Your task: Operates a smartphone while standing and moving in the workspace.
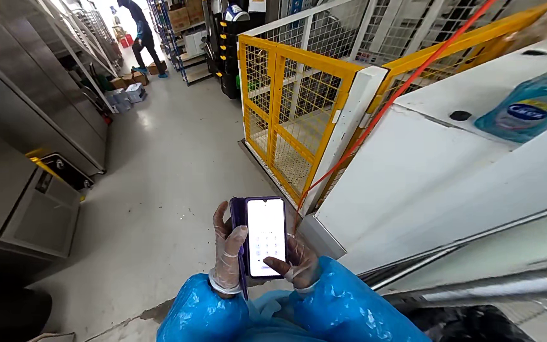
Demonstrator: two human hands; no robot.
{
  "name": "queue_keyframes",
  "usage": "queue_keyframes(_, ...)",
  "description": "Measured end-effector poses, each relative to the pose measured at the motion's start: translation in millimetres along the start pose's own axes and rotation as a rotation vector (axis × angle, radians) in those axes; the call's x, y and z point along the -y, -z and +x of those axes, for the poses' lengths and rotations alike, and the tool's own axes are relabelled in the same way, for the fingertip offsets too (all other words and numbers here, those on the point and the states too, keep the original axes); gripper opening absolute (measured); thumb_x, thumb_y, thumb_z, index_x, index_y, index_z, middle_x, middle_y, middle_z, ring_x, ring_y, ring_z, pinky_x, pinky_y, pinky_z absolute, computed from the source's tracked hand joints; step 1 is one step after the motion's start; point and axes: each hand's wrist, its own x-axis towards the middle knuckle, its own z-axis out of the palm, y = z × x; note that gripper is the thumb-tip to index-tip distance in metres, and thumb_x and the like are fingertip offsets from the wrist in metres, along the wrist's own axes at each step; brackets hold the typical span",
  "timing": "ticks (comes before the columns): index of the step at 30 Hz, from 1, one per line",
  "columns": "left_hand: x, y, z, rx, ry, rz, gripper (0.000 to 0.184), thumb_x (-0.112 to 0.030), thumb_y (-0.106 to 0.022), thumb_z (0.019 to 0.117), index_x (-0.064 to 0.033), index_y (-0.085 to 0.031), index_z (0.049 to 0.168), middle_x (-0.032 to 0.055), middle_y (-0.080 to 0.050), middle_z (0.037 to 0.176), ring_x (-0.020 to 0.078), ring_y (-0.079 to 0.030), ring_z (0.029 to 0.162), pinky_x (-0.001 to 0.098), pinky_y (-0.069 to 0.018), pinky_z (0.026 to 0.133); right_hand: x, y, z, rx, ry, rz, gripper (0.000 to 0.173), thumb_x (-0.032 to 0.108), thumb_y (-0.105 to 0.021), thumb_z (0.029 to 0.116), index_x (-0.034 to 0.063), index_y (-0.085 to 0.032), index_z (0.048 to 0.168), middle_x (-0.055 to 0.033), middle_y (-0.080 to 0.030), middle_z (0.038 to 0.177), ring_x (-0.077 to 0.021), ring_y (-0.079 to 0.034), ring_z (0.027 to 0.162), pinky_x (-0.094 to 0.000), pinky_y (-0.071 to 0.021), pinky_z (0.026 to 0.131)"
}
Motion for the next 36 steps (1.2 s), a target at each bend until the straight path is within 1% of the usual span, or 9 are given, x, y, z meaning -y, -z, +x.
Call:
queue_keyframes(3,1,-1,-2,0.005,-0.002,-0.024,0.116,-0.060,-0.087,0.0612,-0.0161,-0.029,0.151,-0.0001,-0.069,0.108,0.0060,-0.070,0.090,0.0253,-0.0600,0.079,0,0,0,-0.002,-0.025,-0.008,0.050,-0.005,-0.078,0.0766,-0.0039,-0.058,0.122,-0.0025,-0.077,0.098,-0.0073,-0.074,0.090,-0.0240,-0.0613,0.085)
queue_keyframes(7,1,0,-2,-0.006,0.002,-0.021,0.120,-0.062,-0.088,0.0586,-0.0150,-0.028,0.151,0.0004,-0.070,0.108,0.0062,-0.070,0.091,0.0252,-0.0601,0.079,-6,4,-3,0.048,0.081,-0.004,0.056,0.003,-0.081,0.0743,-0.0038,-0.055,0.123,0.0016,-0.077,0.098,-0.0043,-0.074,0.090,-0.0230,-0.0609,0.085)
queue_keyframes(13,3,6,-1,0.020,0.021,-0.092,0.111,-0.061,-0.088,0.0588,-0.0161,-0.036,0.146,-0.0003,-0.071,0.105,0.0064,-0.071,0.089,0.0263,-0.0611,0.077,-13,7,-2,-0.008,0.064,0.154,0.045,0.037,-0.072,0.0850,0.0049,-0.061,0.114,0.0098,-0.074,0.091,0.0005,-0.071,0.082,-0.0199,-0.0591,0.076)
queue_keyframes(16,2,8,0,0.005,0.046,-0.156,0.101,-0.057,-0.089,0.0593,-0.0152,-0.043,0.139,0.0003,-0.071,0.100,0.0070,-0.072,0.086,0.0263,-0.0614,0.074,-16,8,-2,-0.033,0.053,0.161,0.059,0.053,-0.068,0.0871,0.0022,-0.060,0.116,0.0076,-0.074,0.090,-0.0010,-0.070,0.083,-0.0212,-0.0589,0.077)
queue_keyframes(19,1,10,0,0.019,0.049,-0.187,0.097,-0.056,-0.089,0.0610,-0.0147,-0.046,0.137,0.0007,-0.072,0.099,0.0081,-0.072,0.086,0.0270,-0.0617,0.073,-17,11,-1,-0.059,0.046,0.141,0.076,0.066,-0.066,0.0835,-0.0004,-0.059,0.120,0.0038,-0.075,0.092,-0.0049,-0.072,0.084,-0.0245,-0.0599,0.076)
queue_keyframes(24,0,12,1,0.003,0.041,-0.156,0.099,-0.059,-0.088,0.0611,-0.0154,-0.044,0.139,0.0009,-0.072,0.101,0.0081,-0.072,0.087,0.0273,-0.0616,0.073,-11,17,1,-0.042,0.017,0.042,0.070,0.053,-0.058,0.0926,-0.0060,-0.053,0.131,-0.0013,-0.073,0.104,-0.0087,-0.072,0.093,-0.0279,-0.0603,0.080)
queue_keyframes(26,1,14,1,0.013,0.026,-0.139,0.097,-0.061,-0.086,0.0633,-0.0163,-0.046,0.139,0.0004,-0.072,0.103,0.0078,-0.072,0.088,0.0275,-0.0614,0.074,-13,14,-1,-0.054,0.112,0.024,0.047,0.026,-0.062,0.0931,-0.0077,-0.058,0.125,0.0003,-0.074,0.100,-0.0054,-0.072,0.088,-0.0248,-0.0611,0.078)
queue_keyframes(28,1,13,2,0.003,0.020,-0.142,0.094,-0.059,-0.086,0.0636,-0.0161,-0.047,0.137,0.0005,-0.072,0.102,0.0078,-0.072,0.087,0.0274,-0.0615,0.074,-13,10,-3,-0.037,0.191,-0.043,0.043,0.011,-0.067,0.0872,-0.0105,-0.058,0.123,0.0009,-0.074,0.098,-0.0011,-0.070,0.087,-0.0203,-0.0593,0.080)
queue_keyframes(36,5,11,2,0.014,0.005,-0.153,0.097,-0.060,-0.087,0.0628,-0.0183,-0.045,0.139,0.0001,-0.072,0.104,0.0078,-0.072,0.088,0.0273,-0.0614,0.074,-6,3,-5,-0.026,0.073,-0.114,0.060,0.005,-0.080,0.0756,-0.0074,-0.053,0.128,-0.0027,-0.076,0.101,-0.0038,-0.073,0.089,-0.0207,-0.0601,0.082)
